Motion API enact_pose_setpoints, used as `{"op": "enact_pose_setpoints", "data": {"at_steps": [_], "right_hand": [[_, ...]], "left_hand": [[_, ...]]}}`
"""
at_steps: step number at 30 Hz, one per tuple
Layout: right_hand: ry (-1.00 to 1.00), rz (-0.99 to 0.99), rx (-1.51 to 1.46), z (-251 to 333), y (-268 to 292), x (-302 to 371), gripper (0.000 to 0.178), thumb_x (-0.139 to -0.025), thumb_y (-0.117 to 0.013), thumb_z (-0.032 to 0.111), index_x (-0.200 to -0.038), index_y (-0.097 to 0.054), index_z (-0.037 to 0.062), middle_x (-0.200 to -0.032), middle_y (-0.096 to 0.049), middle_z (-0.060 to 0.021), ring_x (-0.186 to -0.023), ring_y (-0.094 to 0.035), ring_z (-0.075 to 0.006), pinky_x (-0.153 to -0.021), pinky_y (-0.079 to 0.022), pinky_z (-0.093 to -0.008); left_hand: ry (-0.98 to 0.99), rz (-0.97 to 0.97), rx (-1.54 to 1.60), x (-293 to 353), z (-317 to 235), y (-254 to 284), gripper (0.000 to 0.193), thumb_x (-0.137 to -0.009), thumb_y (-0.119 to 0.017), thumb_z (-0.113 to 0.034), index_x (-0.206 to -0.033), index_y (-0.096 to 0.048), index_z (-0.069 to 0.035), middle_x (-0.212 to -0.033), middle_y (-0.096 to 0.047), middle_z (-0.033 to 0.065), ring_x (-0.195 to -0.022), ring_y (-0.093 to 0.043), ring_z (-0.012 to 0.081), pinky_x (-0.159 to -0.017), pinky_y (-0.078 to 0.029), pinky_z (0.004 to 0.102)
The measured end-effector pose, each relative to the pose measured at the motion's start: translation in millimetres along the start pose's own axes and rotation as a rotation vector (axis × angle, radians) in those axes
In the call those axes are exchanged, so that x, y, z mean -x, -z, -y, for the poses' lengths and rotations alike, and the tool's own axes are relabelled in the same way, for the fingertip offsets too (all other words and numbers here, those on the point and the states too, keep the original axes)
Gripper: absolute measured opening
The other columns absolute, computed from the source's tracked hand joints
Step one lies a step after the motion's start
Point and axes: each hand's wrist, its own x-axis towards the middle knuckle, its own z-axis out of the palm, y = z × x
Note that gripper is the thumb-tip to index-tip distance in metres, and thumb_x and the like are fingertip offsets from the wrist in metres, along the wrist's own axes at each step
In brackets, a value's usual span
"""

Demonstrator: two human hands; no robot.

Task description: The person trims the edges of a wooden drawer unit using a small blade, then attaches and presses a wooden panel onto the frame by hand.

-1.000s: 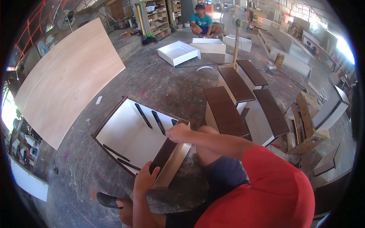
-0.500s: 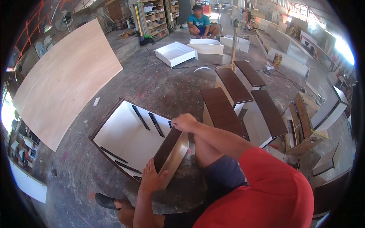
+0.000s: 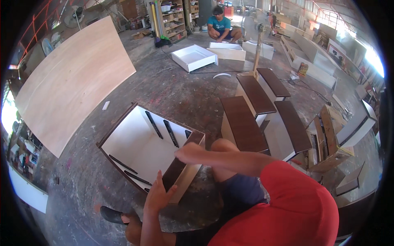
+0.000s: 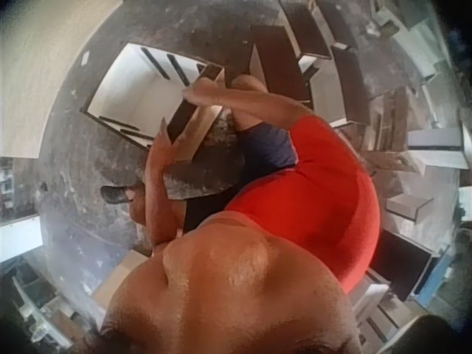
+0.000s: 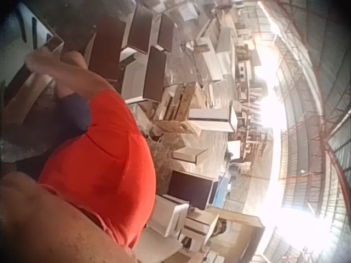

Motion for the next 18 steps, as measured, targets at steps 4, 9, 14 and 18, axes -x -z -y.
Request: {"op": "enact_pose_setpoints", "data": {"at_steps": [4,9,14,18], "right_hand": [[0.132,0.114,-0.101,93.6,-9.1,2.7,0.017,-0.088,-0.068,0.022,-0.099,-0.074,0.01,-0.089,-0.075,-0.0154,-0.083,-0.076,-0.0376,-0.071,-0.061,-0.0504],[0.168,0.268,-0.082,178.1,-52.5,-4.1,0.019,-0.088,-0.064,0.022,-0.095,-0.074,0.0077,-0.09,-0.076,-0.0175,-0.083,-0.077,-0.0374,-0.07,-0.061,-0.0514],[0.206,0.127,-0.146,145.8,-17.3,0.2,0.018,-0.086,-0.065,0.02,-0.09,-0.074,0.0061,-0.086,-0.075,-0.0188,-0.082,-0.077,-0.0374,-0.069,-0.061,-0.0509],[0.117,0.117,-0.039,112.0,-2.7,1.1,0.016,-0.088,-0.063,0.018,-0.097,-0.071,0.0081,-0.08,-0.073,-0.0163,-0.08,-0.076,-0.0355,-0.068,-0.06,-0.0503]], "left_hand": [[0.077,-0.098,0.12,4.4,5.8,22.6,0.087,-0.099,-0.069,-0.04,-0.162,-0.026,0.003,-0.147,-0.056,0.0301,-0.138,-0.054,0.0439,-0.113,-0.043,0.048],[0.058,-0.263,0.096,-18.3,26.2,34.9,0.069,-0.104,-0.063,-0.034,-0.156,-0.039,0.004,-0.147,-0.057,0.028,-0.138,-0.054,0.0427,-0.114,-0.043,0.0474],[0.004,-0.537,0.096,2.4,59.5,43.6,0.052,-0.109,-0.055,-0.028,-0.151,-0.049,0.003,-0.145,-0.058,0.0275,-0.136,-0.055,0.0428,-0.113,-0.043,0.0477],[-0.066,-0.614,0.102,-10.1,65.0,50.7,0.048,-0.108,-0.055,-0.026,-0.145,-0.053,0.004,-0.142,-0.06,0.0277,-0.134,-0.056,0.0439,-0.111,-0.045,0.0478]]}}
